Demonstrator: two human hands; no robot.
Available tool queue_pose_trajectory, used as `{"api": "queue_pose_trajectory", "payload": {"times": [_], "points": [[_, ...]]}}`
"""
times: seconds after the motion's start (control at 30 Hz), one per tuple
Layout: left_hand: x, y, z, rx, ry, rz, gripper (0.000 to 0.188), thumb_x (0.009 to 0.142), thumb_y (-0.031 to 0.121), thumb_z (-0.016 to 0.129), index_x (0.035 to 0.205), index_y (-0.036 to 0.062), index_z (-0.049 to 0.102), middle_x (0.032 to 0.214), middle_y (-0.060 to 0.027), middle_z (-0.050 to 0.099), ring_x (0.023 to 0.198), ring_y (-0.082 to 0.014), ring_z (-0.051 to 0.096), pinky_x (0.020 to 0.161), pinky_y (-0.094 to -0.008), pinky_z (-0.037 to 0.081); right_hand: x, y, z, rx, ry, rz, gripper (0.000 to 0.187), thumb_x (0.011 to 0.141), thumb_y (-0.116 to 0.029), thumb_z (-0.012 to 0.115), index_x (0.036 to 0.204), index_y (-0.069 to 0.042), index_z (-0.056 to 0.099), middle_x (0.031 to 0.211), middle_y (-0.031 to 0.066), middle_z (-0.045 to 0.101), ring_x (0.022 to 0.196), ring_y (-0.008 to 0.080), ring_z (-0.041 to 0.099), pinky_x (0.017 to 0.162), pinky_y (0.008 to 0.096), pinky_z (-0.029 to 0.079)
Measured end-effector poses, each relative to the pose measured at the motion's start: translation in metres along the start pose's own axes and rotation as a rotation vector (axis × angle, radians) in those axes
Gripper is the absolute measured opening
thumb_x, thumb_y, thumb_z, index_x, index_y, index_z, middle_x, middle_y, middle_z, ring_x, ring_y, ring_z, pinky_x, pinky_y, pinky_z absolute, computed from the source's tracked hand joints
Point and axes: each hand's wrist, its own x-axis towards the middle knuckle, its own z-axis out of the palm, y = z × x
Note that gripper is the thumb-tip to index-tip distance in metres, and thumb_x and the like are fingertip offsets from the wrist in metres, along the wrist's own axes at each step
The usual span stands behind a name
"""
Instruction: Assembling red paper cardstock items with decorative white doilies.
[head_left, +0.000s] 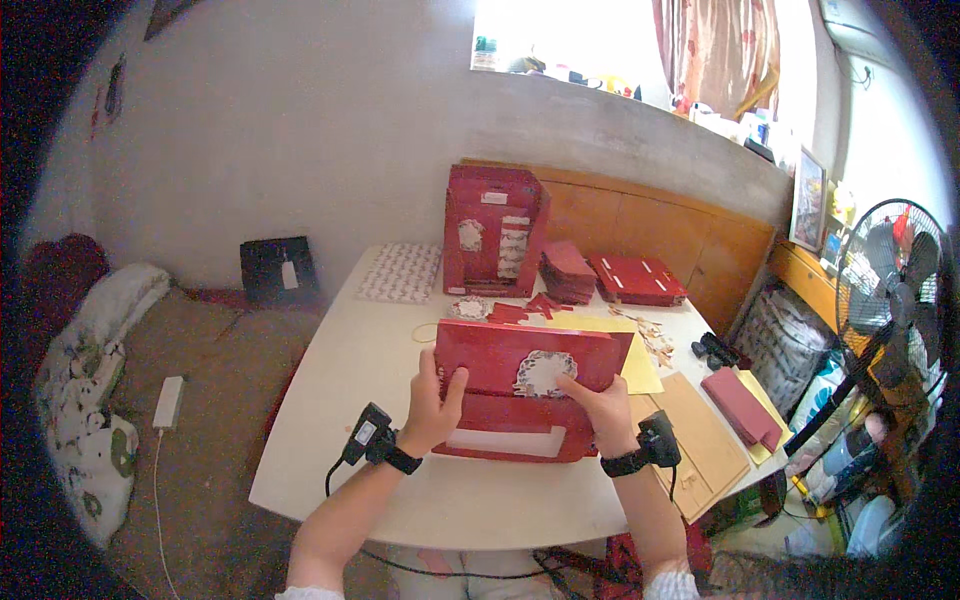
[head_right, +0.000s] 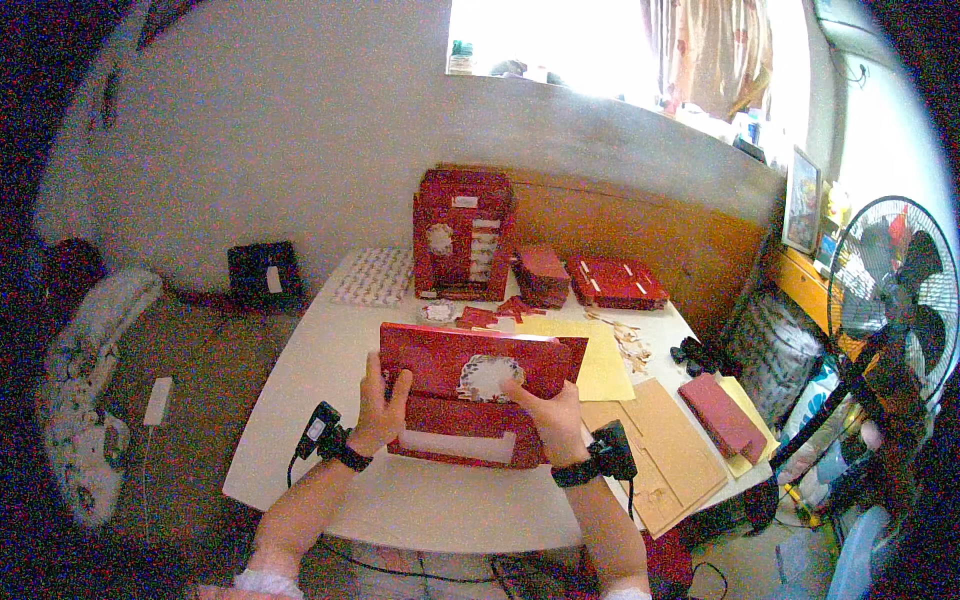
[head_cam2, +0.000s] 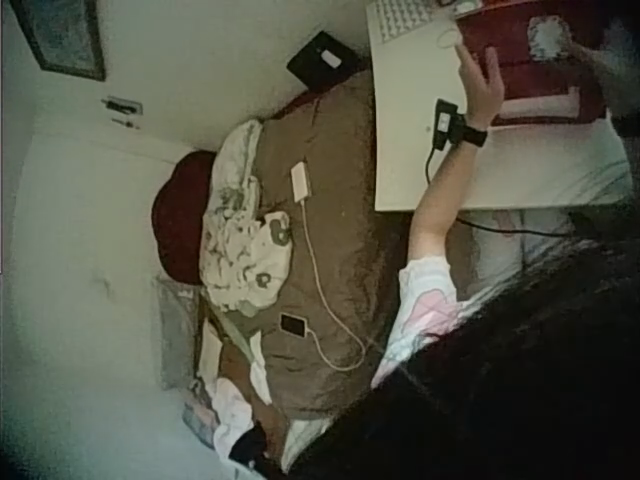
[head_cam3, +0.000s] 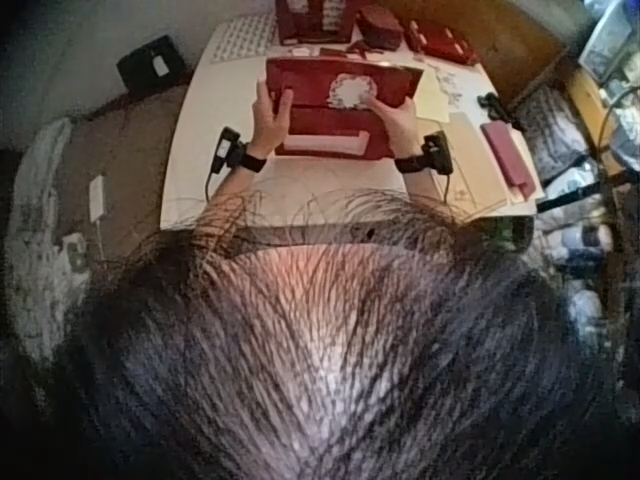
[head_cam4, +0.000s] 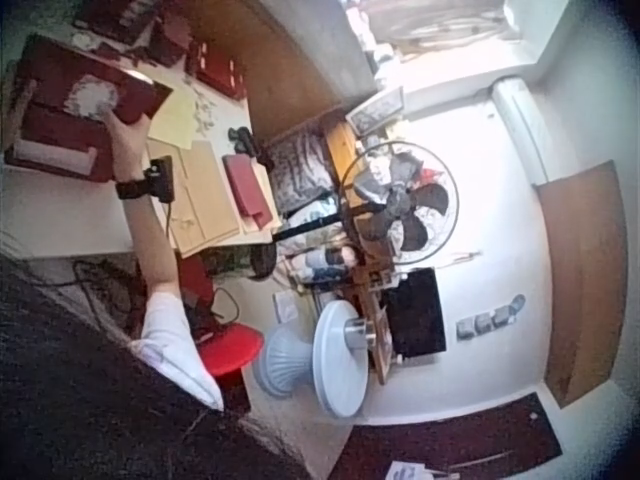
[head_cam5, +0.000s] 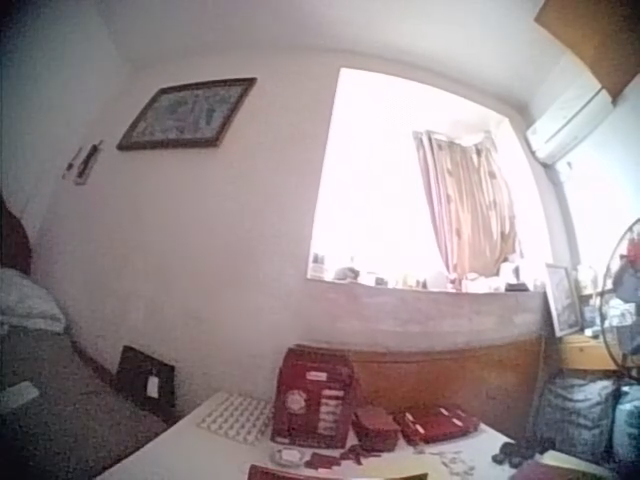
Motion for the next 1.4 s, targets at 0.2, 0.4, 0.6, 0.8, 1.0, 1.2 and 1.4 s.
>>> {"api": "queue_pose_trajectory", "payload": {"times": [0.2, 0.4, 0.6, 0.8, 1.0, 1.2, 1.4], "points": [[0.001, -0.007, -0.001, -0.177, 0.070, -0.120, 0.027, 0.081, 0.011, 0.053, 0.101, -0.0019, 0.040, 0.087, -0.0144, 0.059, 0.077, -0.0179, 0.058, 0.065, -0.0290, 0.045, 0.001, 0.005, -0.004, 0.203, 0.033, -0.034, 0.027, 0.073, -0.010, 0.065, 0.097, -0.002, 0.055, 0.090, 0.0039, 0.060, 0.077, 0.0119, 0.056, 0.070, 0.0251, 0.046], [0.002, 0.010, 0.003, -0.031, 0.089, -0.129, 0.038, 0.071, 0.013, 0.067, 0.095, -0.0018, 0.041, 0.083, -0.0138, 0.060, 0.074, -0.0177, 0.060, 0.062, -0.0273, 0.048, 0.002, 0.004, -0.007, -0.018, -0.015, -0.103, 0.026, 0.073, -0.003, 0.063, 0.096, 0.001, 0.053, 0.088, 0.0068, 0.060, 0.073, 0.0120, 0.058, 0.063, 0.0242, 0.047], [-0.002, 0.006, 0.006, -0.009, 0.108, -0.103, 0.038, 0.070, 0.013, 0.067, 0.093, -0.0025, 0.042, 0.082, -0.0151, 0.061, 0.072, -0.0184, 0.061, 0.060, -0.0274, 0.048, 0.003, -0.002, -0.006, -0.053, -0.004, -0.092, 0.027, 0.070, -0.002, 0.065, 0.094, 0.001, 0.053, 0.087, 0.0071, 0.060, 0.070, 0.0121, 0.058, 0.063, 0.0240, 0.047], [-0.001, 0.006, 0.005, 0.003, 0.104, -0.060, 0.033, 0.072, 0.011, 0.065, 0.092, -0.0030, 0.042, 0.080, -0.0147, 0.060, 0.069, -0.0174, 0.061, 0.057, -0.0267, 0.047, 0.002, -0.001, -0.001, -0.020, 0.019, -0.097, 0.028, 0.070, -0.002, 0.065, 0.095, 0.000, 0.053, 0.087, 0.0060, 0.060, 0.072, 0.0116, 0.057, 0.065, 0.0241, 0.047], [0.000, 0.004, 0.004, -0.120, 0.100, -0.041, 0.032, 0.075, 0.008, 0.061, 0.097, -0.0035, 0.042, 0.084, -0.0131, 0.060, 0.074, -0.0155, 0.059, 0.062, -0.0260, 0.047, -0.001, -0.003, -0.007, 0.028, -0.037, -0.021, 0.027, 0.074, -0.006, 0.062, 0.098, 0.000, 0.053, 0.092, 0.0054, 0.059, 0.079, 0.0121, 0.057, 0.070, 0.0248, 0.046], [0.003, -0.005, 0.002, -0.195, 0.075, -0.046, 0.036, 0.075, 0.006, 0.059, 0.104, -0.0041, 0.040, 0.087, -0.0127, 0.060, 0.077, -0.0152, 0.058, 0.065, -0.0263, 0.047, -0.001, -0.001, -0.021, 0.121, -0.215, 0.043, 0.031, 0.079, -0.016, 0.059, 0.106, -0.001, 0.051, 0.100, 0.0065, 0.058, 0.089, 0.0149, 0.055, 0.080, 0.0291, 0.043], [0.003, 0.003, 0.001, -0.212, 0.055, -0.085, 0.035, 0.076, 0.004, 0.058, 0.104, -0.0036, 0.040, 0.090, -0.0137, 0.060, 0.081, -0.0159, 0.059, 0.068, -0.0265, 0.047, -0.006, -0.001, -0.019, 0.085, -0.192, 0.092, 0.029, 0.081, -0.015, 0.057, 0.106, -0.002, 0.051, 0.101, 0.0059, 0.058, 0.090, 0.0155, 0.055, 0.081, 0.0298, 0.043]]}}
